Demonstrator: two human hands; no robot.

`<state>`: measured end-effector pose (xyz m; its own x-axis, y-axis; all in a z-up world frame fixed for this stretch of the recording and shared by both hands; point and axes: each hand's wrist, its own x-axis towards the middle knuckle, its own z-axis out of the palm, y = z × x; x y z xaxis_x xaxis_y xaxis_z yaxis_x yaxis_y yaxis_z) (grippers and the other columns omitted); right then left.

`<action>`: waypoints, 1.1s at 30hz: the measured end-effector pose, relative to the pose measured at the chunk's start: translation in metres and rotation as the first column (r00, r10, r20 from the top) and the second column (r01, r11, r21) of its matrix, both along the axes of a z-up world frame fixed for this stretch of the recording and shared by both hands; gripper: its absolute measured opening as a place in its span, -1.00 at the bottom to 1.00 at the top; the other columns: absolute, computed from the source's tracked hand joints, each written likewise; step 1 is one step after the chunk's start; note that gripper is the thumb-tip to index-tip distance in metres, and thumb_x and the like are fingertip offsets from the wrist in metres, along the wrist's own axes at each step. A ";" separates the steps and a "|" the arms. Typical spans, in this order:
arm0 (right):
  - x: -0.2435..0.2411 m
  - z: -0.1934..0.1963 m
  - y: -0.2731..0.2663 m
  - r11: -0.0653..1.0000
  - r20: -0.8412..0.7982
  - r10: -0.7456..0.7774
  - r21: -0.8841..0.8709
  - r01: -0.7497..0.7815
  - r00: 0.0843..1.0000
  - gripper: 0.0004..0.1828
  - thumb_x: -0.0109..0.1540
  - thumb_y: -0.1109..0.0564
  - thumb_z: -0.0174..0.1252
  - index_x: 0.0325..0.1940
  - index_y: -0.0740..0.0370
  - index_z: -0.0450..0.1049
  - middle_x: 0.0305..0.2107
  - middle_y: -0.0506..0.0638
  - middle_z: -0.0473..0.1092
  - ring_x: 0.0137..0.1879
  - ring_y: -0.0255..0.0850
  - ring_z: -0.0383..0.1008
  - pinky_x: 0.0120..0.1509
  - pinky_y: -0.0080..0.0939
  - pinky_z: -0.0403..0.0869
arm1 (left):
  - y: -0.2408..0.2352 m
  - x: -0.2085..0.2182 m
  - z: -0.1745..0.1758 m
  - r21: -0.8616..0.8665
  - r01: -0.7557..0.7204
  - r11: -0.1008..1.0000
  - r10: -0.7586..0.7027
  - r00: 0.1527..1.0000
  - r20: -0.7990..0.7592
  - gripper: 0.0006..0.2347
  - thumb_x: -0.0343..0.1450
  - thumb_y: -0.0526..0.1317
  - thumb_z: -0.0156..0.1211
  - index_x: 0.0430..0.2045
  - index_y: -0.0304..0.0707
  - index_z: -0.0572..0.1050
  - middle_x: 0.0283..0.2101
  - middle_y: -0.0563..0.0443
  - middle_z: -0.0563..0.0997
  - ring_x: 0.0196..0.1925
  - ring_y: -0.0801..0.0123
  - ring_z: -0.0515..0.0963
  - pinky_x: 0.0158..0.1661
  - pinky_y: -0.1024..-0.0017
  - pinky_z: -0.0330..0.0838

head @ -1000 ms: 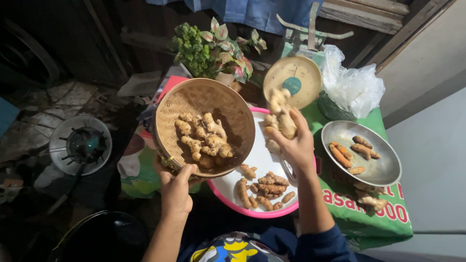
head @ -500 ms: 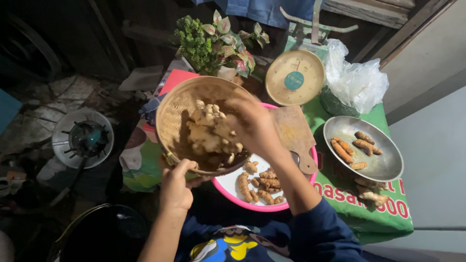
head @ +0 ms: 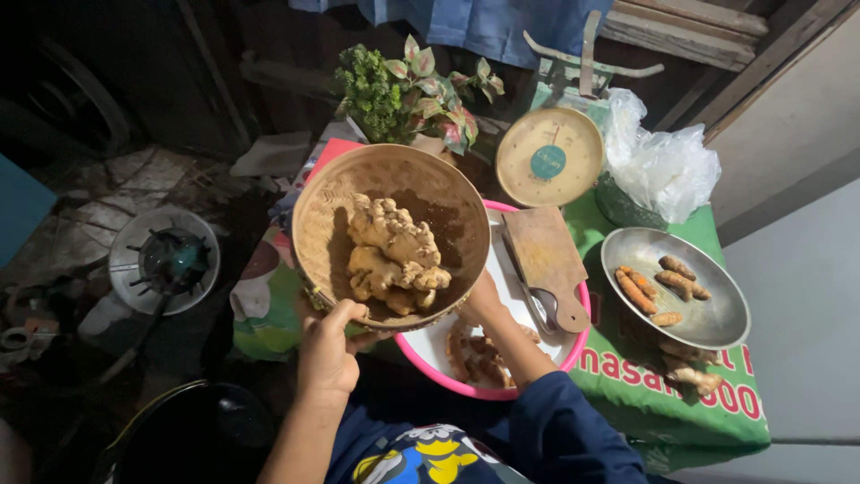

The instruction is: The person wipes a pink tray, then uses a knife to peel and chop ginger and turmeric on a wooden cutting board. The chopped pieces are placed into a woven basket. The person handles the root vegetables one at a time and transfers them between containers.

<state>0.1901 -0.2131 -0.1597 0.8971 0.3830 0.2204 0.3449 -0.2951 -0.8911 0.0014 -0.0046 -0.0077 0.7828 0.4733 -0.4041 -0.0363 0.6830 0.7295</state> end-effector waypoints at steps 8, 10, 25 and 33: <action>0.032 0.052 -0.043 0.948 -0.134 -0.315 0.006 0.318 0.940 -0.63 0.33 0.06 0.16 0.14 0.31 0.52 -0.28 0.11 0.55 -0.29 -0.20 0.49 -0.19 -0.21 0.49 | -0.002 0.004 -0.037 -0.010 0.059 0.998 -0.058 0.995 0.077 -0.55 0.32 -0.40 0.21 0.12 -0.61 0.35 0.01 -0.27 0.55 -0.11 0.10 0.65 -0.36 0.06 0.76; 0.020 0.092 -0.049 0.892 -0.143 -0.415 0.131 0.433 0.898 -0.65 0.38 0.06 0.16 0.16 0.32 0.56 -0.29 0.09 0.54 -0.28 -0.31 0.43 -0.22 -0.30 0.38 | -0.004 0.002 -0.037 0.046 0.036 0.998 -0.036 0.999 0.003 -0.44 0.24 -0.40 0.16 0.18 -0.15 0.23 -0.05 -0.11 0.53 -0.17 0.19 0.62 -0.41 0.12 0.69; -0.050 0.167 -0.041 0.974 0.517 -0.052 -0.164 0.158 0.854 -0.67 0.33 0.16 0.22 0.18 0.28 0.53 0.13 0.16 0.49 0.25 -0.01 0.47 0.32 -0.03 0.41 | -0.012 0.001 -0.022 0.057 0.076 0.995 -0.075 0.997 -0.026 -0.32 0.19 -0.43 0.14 0.26 0.06 0.17 -0.01 -0.04 0.48 -0.12 0.26 0.59 -0.41 0.07 0.70; -0.068 0.113 -0.097 0.465 -0.165 0.164 -0.857 -0.224 0.973 0.23 -0.18 -0.13 0.61 0.53 -0.14 0.21 0.37 0.17 0.14 0.34 0.18 0.23 0.33 0.10 0.33 | -0.016 0.002 -0.008 0.084 0.052 0.995 -0.052 0.999 -0.010 -0.27 0.18 -0.45 0.11 0.30 0.14 0.11 0.10 -0.02 0.45 -0.09 0.20 0.61 -0.44 0.13 0.68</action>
<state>0.1217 -0.3096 -0.0462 0.7727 0.5170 -0.3682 0.4585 -0.8558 -0.2395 0.0032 -0.0209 -0.0157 0.8043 0.4647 -0.3703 0.0031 0.6199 0.7846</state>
